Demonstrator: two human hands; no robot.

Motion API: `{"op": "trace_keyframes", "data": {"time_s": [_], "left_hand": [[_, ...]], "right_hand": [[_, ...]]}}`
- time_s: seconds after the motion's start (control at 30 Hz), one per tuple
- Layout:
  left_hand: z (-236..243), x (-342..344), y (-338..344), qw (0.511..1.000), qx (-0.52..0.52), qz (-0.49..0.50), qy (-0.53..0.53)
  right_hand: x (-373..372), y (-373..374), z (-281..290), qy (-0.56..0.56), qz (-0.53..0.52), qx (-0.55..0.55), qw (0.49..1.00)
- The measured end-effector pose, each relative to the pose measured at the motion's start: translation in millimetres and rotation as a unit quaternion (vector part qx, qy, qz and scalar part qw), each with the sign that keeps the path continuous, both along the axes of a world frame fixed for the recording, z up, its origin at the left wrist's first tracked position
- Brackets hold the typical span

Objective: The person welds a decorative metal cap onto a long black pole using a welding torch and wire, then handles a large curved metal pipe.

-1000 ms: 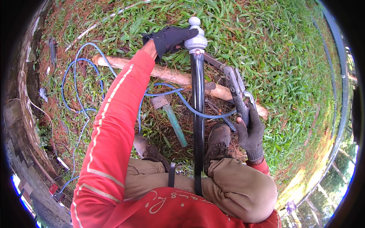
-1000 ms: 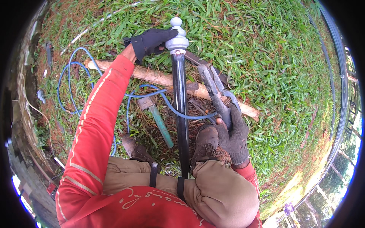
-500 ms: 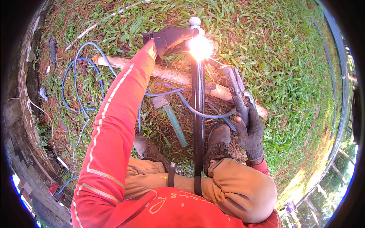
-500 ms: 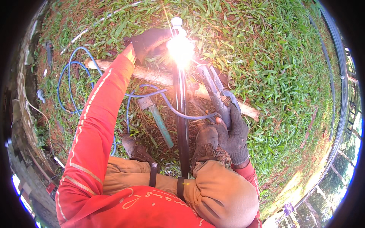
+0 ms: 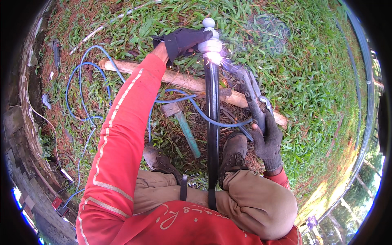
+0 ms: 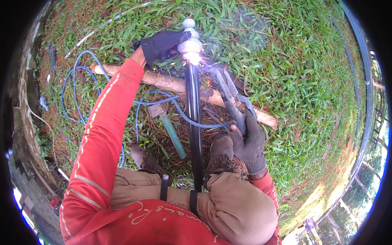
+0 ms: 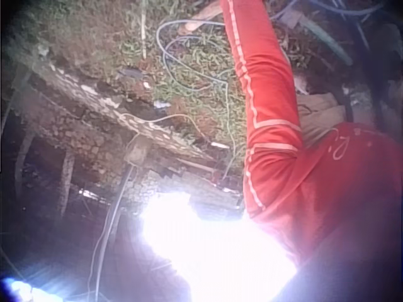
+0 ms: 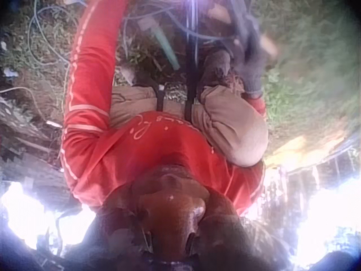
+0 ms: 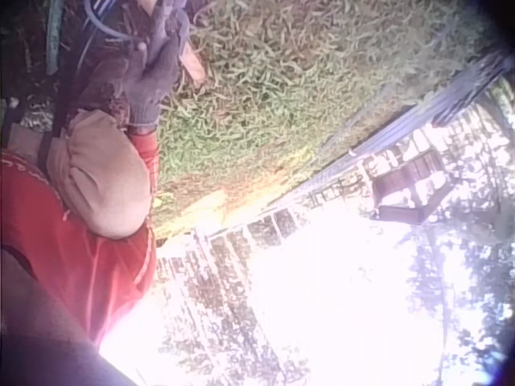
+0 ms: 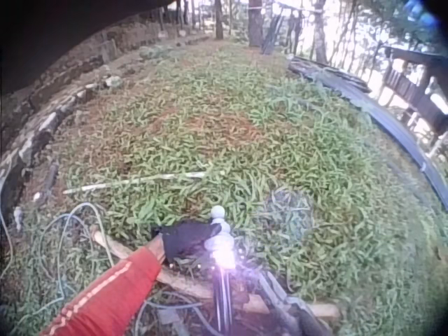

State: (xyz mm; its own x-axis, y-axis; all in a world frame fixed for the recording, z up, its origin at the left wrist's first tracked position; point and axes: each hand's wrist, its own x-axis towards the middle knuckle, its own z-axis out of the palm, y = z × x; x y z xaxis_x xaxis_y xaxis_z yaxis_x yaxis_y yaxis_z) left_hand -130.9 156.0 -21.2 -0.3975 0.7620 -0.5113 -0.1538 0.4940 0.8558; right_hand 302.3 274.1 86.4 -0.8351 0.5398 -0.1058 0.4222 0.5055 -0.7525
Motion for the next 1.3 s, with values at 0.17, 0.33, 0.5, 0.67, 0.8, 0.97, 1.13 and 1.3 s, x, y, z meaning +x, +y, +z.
{"op": "trace_keyframes", "data": {"time_s": [0.17,0.33,0.5,0.67,0.8,0.97,1.13,1.3], "left_hand": [[3,16,4,0.998,0.014,0.062,-0.025],[18,6,2,0.997,-0.070,0.014,0.005],[-4,3,5,0.999,-0.038,0.024,0.011],[-4,1,3,0.999,-0.039,0.020,-0.009],[-1,4,5,0.999,-0.043,0.022,0.018],[3,5,4,0.999,-0.043,0.022,0.020],[0,3,3,0.998,-0.053,0.027,0.020],[1,5,6,0.998,-0.046,0.023,0.019]], "right_hand": [[2,-1,-8,0.006,-0.006,0.000,1.000],[15,5,-11,0.044,-0.006,0.022,0.999],[14,3,-14,0.013,-0.040,-0.013,0.999],[14,1,-16,-0.006,-0.039,-0.021,0.999],[12,2,-12,-0.018,-0.036,-0.027,0.999],[9,0,-9,-0.006,-0.028,-0.019,0.999],[7,1,-6,-0.014,-0.013,-0.014,1.000],[8,2,-2,-0.039,-0.005,-0.021,0.999]]}}
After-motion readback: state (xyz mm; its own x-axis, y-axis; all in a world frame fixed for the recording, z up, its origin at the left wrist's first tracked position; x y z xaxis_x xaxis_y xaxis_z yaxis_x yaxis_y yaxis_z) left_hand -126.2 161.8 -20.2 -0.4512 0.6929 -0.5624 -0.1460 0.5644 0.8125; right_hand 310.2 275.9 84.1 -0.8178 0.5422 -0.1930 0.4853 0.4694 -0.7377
